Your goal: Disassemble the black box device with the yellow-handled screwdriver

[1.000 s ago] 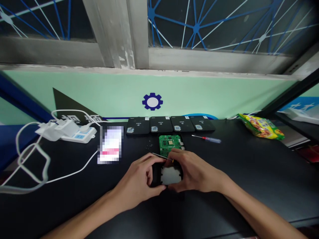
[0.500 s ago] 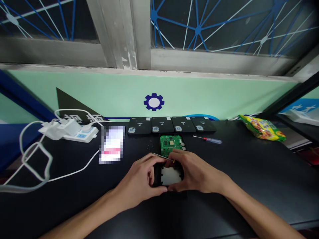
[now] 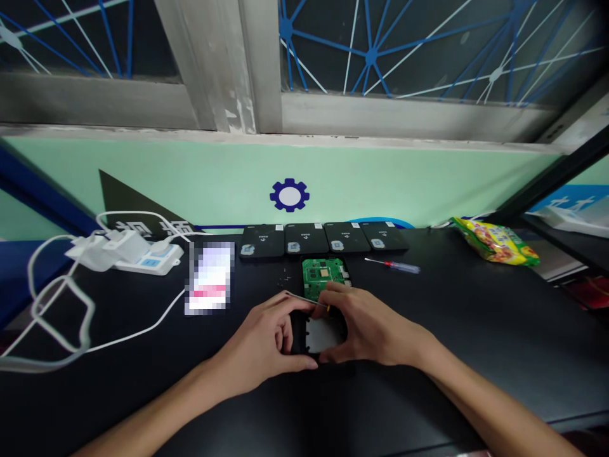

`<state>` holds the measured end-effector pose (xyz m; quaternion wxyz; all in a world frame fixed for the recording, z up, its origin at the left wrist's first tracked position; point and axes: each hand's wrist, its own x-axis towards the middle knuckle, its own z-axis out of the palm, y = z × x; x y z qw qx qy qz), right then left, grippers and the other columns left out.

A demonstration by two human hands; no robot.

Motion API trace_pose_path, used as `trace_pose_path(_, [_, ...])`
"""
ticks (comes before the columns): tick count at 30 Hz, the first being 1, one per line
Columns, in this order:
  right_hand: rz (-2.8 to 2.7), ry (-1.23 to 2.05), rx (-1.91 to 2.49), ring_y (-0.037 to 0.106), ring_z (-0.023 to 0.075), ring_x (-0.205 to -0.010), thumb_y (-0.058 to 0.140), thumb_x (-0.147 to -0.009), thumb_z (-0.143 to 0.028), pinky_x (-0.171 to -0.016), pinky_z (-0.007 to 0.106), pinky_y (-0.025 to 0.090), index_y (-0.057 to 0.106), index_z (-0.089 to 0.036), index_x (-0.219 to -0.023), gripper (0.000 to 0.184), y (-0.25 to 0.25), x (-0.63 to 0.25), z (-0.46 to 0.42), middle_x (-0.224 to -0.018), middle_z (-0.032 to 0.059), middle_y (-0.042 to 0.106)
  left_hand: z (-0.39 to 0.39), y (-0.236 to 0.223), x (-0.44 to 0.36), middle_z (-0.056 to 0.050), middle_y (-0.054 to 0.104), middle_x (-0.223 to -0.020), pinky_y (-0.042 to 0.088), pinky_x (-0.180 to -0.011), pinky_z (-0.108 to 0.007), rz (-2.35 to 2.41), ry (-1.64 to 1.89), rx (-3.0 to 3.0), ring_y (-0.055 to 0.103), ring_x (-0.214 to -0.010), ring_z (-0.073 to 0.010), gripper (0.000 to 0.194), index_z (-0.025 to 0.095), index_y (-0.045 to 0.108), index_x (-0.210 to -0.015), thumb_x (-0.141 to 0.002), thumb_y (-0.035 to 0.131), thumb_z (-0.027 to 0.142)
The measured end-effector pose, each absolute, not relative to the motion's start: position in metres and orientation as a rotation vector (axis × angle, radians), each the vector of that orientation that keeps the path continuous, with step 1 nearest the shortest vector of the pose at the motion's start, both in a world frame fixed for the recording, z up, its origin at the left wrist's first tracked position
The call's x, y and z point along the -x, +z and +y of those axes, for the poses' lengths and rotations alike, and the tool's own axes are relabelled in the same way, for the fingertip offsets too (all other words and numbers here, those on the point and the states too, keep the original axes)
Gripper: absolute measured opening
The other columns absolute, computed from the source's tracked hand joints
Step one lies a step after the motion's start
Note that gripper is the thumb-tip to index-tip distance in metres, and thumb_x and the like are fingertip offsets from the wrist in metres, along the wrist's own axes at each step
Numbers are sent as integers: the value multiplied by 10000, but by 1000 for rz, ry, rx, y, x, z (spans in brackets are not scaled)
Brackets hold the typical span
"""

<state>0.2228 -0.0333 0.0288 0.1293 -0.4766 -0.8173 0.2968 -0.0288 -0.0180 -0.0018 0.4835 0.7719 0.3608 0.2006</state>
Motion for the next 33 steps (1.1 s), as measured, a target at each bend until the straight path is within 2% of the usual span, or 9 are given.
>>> trace_pose_path(11, [-2368, 906, 1353, 716, 266, -960, 1023, -739, -380, -828, 364, 516, 767, -202, -1133, 503, 30, -225, -31, -1153, 61, 713, -17, -6, 28, -12, 632, -1212, 537, -553, -224, 892, 496, -1880, 629, -657, -82, 667, 314, 697, -1329, -743, 1010, 380])
trace_pose_path(16, [-2380, 892, 1344, 684, 239, -886, 1026, -739, -444, -752, 340, 483, 775, -199, -1129, 524, 30, -227, -28, -1123, 65, 699, -19, -4, 27, -7, 632, -1167, 535, -554, -227, 905, 490, -1902, 616, -650, -84, 684, 309, 690, -1337, -739, 1010, 392])
trace_pose_path(19, [-2363, 902, 1305, 677, 234, -891, 1019, -752, -418, -763, 337, 482, 774, -197, -1101, 480, 29, -228, -27, -1100, 62, 693, -22, 1, 27, -15, 625, -1204, 534, -555, -233, 905, 493, -1967, 599, -636, -75, 674, 311, 661, -1381, -792, 969, 424])
trace_pose_path(21, [-2302, 893, 1265, 672, 223, -893, 953, -846, -377, -775, 332, 480, 776, -198, -1066, 334, 28, -227, -27, -1055, 51, 692, -24, 5, 28, -27, 619, -1264, 538, -567, -241, 901, 539, -2053, 581, -639, -72, 582, 321, 638, -1413, -896, 875, 446])
trace_pose_path(23, [-2190, 863, 1247, 653, 200, -858, 817, -980, -333, -747, 315, 464, 767, -199, -1011, 146, 28, -226, -26, -979, 35, 689, -23, 6, 29, -26, 624, -1268, 528, -582, -246, 934, 666, -2168, 557, -643, -74, 392, 312, 658, -1366, -999, 754, 416])
trace_pose_path(26, [-1977, 819, 1299, 582, 170, -741, 662, -1069, -299, -641, 289, 414, 730, -201, -932, 182, 29, -225, -26, -844, 6, 657, -15, 4, 34, -7, 639, -1149, 498, -609, -254, 1125, 989, -2309, 536, -649, -84, 115, 262, 707, -1148, -1077, 625, 301])
trace_pose_path(29, [-1845, 791, 1356, 494, 153, -648, 631, -1073, -324, -566, 280, 368, 702, -202, -918, 209, 29, -225, -26, -779, -9, 614, -1, -2, 40, -23, 640, -1160, 526, -674, -274, 1308, 1109, -2335, 620, -800, -137, 101, 250, 702, -1118, -1068, 617, 230])
trace_pose_path(31, [-1832, 776, 1355, 473, 149, -634, 626, -1068, -328, -556, 278, 354, 681, -201, -893, 223, 29, -224, -27, -760, -11, 592, 8, -7, 45, -54, 637, -1242, 583, -807, -337, 1330, 1068, -2406, 674, -986, -198, 143, 244, 691, -1189, -1074, 607, 224])
trace_pose_path(33, [-1850, 772, 1347, 477, 152, -638, 621, -1062, -324, -560, 279, 346, 669, -202, -869, 233, 28, -223, -27, -752, -8, 588, 15, -12, 48, -82, 629, -1316, 586, -1005, -453, 1320, 1040, -2484, 659, -1209, -270, 182, 235, 684, -1246, -1089, 594, 226])
